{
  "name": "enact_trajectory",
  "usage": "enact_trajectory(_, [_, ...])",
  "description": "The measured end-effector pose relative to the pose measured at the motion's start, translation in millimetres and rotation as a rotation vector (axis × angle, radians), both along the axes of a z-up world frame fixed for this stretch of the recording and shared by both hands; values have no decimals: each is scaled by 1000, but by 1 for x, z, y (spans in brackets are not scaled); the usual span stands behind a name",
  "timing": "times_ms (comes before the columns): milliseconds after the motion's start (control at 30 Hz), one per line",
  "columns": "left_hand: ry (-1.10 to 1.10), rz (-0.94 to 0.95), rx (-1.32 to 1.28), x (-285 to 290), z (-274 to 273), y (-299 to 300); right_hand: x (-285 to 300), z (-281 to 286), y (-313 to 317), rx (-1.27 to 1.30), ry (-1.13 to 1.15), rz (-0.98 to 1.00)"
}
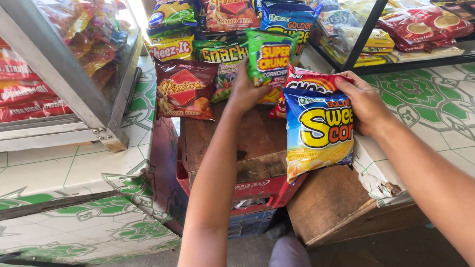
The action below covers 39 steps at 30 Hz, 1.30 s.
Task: The person organizes snack bags by taking them from a pile and placing them into rigid boxes and onto a crate, using both hands to transfer and position the bags.
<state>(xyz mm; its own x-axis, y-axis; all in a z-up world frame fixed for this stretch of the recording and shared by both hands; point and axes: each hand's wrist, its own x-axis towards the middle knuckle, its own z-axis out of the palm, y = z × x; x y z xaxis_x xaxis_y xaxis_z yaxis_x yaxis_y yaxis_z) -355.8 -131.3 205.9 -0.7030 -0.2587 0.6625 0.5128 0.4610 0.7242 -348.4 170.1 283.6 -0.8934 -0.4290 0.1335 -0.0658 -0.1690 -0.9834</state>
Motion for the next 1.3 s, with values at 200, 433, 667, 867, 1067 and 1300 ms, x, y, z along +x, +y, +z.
enact_trajectory(200, [-75, -274, 297, -2, 1, 0, -1, -2, 2, 9, -9, -15])
enact_trajectory(433, [-112, -347, 461, -4, -1, 9, 2, 1, 2, 18, -22, 2])
enact_trajectory(667, [90, -432, 483, -14, -10, 2, 5, 2, 1, 18, -2, -8])
enact_trajectory(867, [-33, -499, 488, -5, -1, 7, 6, 3, 2, -14, -4, -4])
enact_trajectory(1067, [158, 135, 22, 38, 31, 26, 1, 0, 5, -26, 20, -14])
enact_trajectory(1300, [357, -157, 69, 56, 53, 69, 12, 10, 1, -65, 42, -75])
